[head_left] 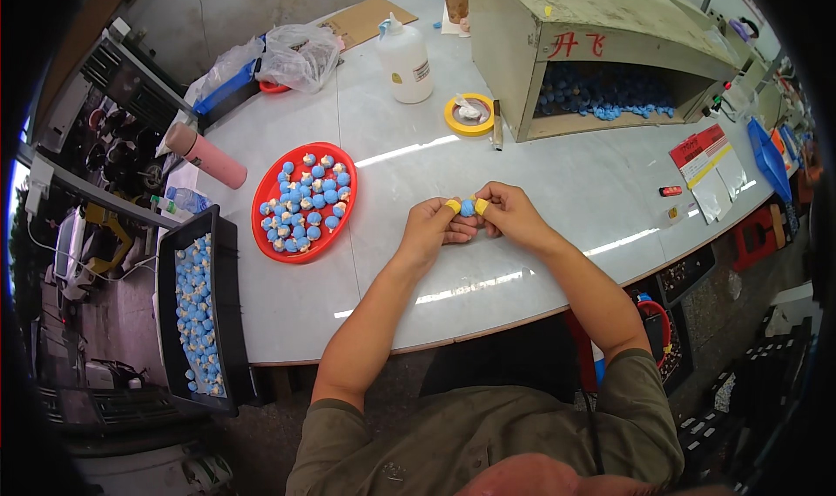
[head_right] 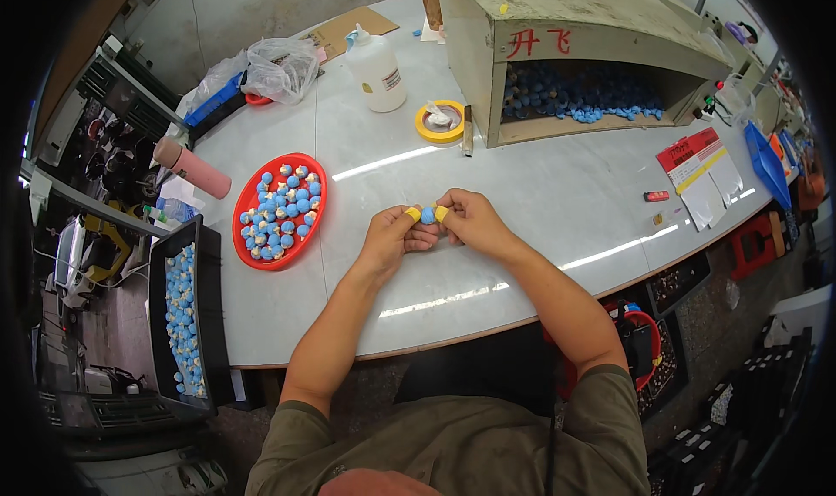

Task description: The person repeatedly picks small blue and yellow plastic pieces from a red tray and a wooden box, applies glue from a small bottle to the yellow piece, and presses the two pieces together. The assembled units are placed into the wooden box. The process is repeated continuously throughout the clip.

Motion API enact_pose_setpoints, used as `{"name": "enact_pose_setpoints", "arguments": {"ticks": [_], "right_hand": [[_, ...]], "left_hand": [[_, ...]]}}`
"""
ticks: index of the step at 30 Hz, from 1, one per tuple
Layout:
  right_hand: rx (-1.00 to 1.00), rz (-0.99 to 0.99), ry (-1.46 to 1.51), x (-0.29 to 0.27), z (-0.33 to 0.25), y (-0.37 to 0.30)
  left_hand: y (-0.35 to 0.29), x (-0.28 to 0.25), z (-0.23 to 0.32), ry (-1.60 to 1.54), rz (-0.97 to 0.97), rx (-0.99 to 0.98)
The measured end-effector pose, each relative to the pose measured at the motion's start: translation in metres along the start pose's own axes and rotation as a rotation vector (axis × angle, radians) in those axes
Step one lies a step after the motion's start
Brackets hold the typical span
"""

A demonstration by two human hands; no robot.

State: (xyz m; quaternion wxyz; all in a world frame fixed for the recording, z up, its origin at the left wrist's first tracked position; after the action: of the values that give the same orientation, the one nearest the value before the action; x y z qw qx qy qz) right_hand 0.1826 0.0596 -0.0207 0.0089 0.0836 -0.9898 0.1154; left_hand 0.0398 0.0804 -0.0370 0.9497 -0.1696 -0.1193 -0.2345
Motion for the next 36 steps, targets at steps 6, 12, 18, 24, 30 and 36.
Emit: {"name": "enact_pose_setpoints", "arguments": {"ticks": [6, 12, 18, 24, 30, 36], "right_hand": [[-0.025, 0.013, -0.029, 0.002, 0.002, 0.002], [-0.058, 0.132, -0.033, -0.007, 0.001, -0.001], [-0.044, 0.203, -0.007, -0.014, 0.005, 0.007], [-0.060, 0.243, 0.026, -0.024, 0.008, 0.005], [-0.014, 0.381, 0.190, -0.044, -0.002, 0.001], [-0.340, 0.823, -0.200, -0.159, -0.025, 0.021]], "left_hand": [[-0.001, 0.000, -0.001, -0.035, 0.004, -0.031], [0.001, -0.008, 0.002, -0.197, 0.091, 0.042], [-0.011, -0.122, 0.045, -0.908, 0.645, 0.543], [-0.007, -0.125, 0.060, -0.877, 0.573, 0.607], [-0.005, -0.055, 0.033, -0.474, 0.387, 0.335], [0.003, -0.024, 0.009, -0.296, 0.276, 0.202]]}}
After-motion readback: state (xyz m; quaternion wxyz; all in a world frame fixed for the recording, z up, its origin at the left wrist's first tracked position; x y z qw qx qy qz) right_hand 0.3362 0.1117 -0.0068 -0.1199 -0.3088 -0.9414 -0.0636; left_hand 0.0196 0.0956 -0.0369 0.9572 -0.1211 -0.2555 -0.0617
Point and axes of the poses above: each hand's wrist, its own y-axis towards the middle knuckle, its own x-axis out of the palm, z = x × y, the point moved 8 cm from there along y, towards the middle knuckle, and after that the axes turned 4 degrees about x, right-handed, at the moved point
